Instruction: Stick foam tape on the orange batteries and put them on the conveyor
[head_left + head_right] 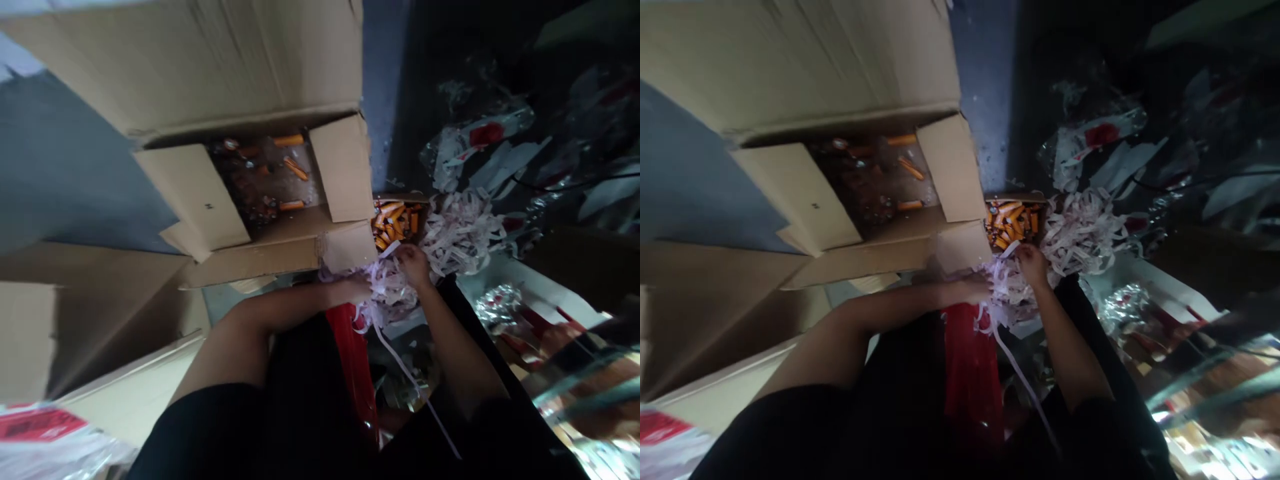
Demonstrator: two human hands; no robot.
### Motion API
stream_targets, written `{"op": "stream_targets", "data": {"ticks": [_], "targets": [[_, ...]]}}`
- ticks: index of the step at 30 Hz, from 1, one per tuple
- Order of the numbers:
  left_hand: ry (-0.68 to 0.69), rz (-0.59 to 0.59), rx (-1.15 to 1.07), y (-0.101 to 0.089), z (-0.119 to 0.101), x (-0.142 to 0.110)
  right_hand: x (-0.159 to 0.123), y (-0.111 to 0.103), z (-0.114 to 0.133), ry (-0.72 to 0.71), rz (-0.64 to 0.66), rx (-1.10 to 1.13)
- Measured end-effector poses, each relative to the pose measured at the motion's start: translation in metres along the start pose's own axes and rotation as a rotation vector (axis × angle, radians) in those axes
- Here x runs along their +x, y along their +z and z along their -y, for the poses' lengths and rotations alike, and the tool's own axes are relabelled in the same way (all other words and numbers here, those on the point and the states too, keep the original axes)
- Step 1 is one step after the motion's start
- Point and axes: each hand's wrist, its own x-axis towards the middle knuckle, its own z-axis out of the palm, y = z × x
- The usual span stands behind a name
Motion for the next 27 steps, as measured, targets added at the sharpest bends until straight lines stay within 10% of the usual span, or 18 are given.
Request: {"op": "stream_targets", "data": {"ticks": [6, 10, 14, 18, 22, 27], "targets": [[0.274, 0.012, -0.515, -0.115, -0.027, -0.081, -0.064, -0.019, 0.062, -0.194, 0.037, 0.251], [-0.416, -0.476, -0.216, -0.16, 0.037, -0.179, -0.068, 0.015, 0.15, -0.534, 0.167, 0.208], [-0.714, -0.414, 0.25, -0.143, 0.085, -0.228, -0.013, 0.124, 0.237, -0.875, 0.499, 0.1], [-0.877, -0.353, 0.437, -0.124, 0.054, -0.261, 0.024, 0.225, 0.264, -0.968, 0.491, -0.128], [-1.217, -0.517, 0.483, -0.112, 0.03, -0.306, 0.001, 0.249, 0.248, -1.022, 0.403, -0.35], [-1.294, -0.71, 0.077, -0.065, 0.072, -0.304, -0.03, 0.267, 0.254, -1.416, 0.413, -0.545]]}}
